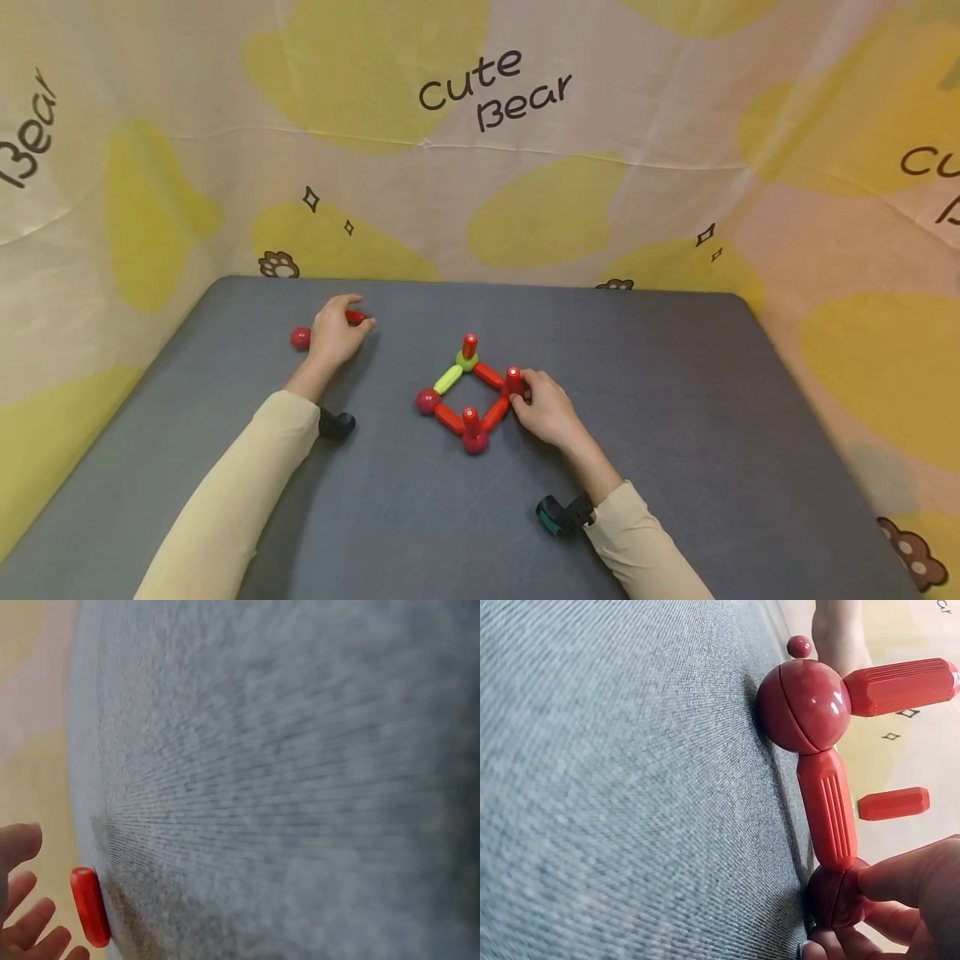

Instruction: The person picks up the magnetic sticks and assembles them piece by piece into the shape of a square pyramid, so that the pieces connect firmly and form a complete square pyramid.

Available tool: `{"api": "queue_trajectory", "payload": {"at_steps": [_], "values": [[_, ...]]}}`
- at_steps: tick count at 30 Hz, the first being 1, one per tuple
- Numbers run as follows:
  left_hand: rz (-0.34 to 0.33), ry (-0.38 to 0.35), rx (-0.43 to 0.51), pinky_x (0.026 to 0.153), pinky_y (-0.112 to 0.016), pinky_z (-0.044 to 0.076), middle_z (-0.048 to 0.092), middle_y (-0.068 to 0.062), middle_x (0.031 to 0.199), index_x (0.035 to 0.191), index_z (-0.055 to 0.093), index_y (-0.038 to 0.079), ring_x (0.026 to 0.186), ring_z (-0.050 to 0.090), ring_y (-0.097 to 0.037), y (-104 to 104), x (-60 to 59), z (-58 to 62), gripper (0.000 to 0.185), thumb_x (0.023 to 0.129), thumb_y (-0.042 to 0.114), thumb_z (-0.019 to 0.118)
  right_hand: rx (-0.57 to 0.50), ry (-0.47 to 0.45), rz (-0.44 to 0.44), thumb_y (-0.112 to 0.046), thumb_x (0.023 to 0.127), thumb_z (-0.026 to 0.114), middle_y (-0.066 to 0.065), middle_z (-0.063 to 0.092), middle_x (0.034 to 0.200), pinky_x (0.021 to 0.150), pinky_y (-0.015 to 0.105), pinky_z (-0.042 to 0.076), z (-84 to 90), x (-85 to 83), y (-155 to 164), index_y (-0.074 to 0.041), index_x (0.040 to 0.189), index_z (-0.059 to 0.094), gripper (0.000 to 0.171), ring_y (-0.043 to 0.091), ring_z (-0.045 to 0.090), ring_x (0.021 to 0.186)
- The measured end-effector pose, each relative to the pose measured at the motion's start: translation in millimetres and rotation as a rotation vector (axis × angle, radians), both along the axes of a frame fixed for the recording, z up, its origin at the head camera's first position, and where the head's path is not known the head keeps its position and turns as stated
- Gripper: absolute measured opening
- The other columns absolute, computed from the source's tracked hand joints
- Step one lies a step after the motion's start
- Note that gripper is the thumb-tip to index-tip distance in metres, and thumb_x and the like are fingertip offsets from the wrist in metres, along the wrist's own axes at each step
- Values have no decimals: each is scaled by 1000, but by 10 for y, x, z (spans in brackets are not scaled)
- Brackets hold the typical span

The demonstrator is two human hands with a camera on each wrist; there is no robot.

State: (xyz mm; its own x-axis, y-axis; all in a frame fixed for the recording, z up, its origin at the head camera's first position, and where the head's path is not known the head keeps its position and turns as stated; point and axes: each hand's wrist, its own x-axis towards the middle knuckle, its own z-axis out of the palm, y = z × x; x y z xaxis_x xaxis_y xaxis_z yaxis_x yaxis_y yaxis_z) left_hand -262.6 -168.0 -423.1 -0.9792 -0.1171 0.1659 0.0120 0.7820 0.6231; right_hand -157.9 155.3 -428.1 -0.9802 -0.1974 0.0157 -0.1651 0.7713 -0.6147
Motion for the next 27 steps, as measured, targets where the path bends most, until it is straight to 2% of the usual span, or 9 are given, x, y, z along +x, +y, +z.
{"api": "queue_trajectory", "payload": {"at_steps": [4, 7, 13, 19, 27], "values": [[12, -67, -28, 101, -49, 33, 43, -18, 136, 130, 49, 5, 127, 38, -36, -45, -40, -23, 52, 84, 22, 65, -6, 3, 10, -9, 84, 60, 9, 57, 86, 64, 31, 41, -10, 2, 5, -6, 102, 61, 18, 20, 50, 73], [9, -96, -46, 101, -49, 33, 44, -20, 134, 130, 48, 3, 126, 39, -37, -61, -48, -20, 53, 84, 21, 65, -11, 8, 10, -10, 83, 60, 9, 57, 87, 65, 30, 41, -16, 4, 13, -6, 101, 61, 18, 19, 50, 73], [-27, -86, -62, 96, -47, 38, 53, -21, 125, 127, 52, 1, 115, 47, -38, -58, -63, -47, 48, 85, 19, 64, -10, 16, 5, -11, 83, 61, 8, 56, 85, 64, 29, 40, -27, 0, 24, -6, 100, 60, 18, 19, 50, 73], [-63, -87, -63, 88, -47, 41, 59, -17, 116, 117, 61, 5, 105, 53, -35, -43, -65, -61, 35, 86, 20, 63, -18, 6, 2, -12, 83, 61, 8, 56, 85, 65, 29, 39, -20, 1, 18, -7, 103, 61, 20, 19, 49, 74], [-94, -117, -75, 86, -45, 42, 62, -15, 111, 109, 66, 9, 101, 56, -32, -23, -59, -64, 29, 84, 21, 67, -27, 18, 4, -11, 84, 61, 10, 58, 89, 68, 32, 42, -22, 11, 23, -6, 104, 61, 21, 20, 52, 77]]}}
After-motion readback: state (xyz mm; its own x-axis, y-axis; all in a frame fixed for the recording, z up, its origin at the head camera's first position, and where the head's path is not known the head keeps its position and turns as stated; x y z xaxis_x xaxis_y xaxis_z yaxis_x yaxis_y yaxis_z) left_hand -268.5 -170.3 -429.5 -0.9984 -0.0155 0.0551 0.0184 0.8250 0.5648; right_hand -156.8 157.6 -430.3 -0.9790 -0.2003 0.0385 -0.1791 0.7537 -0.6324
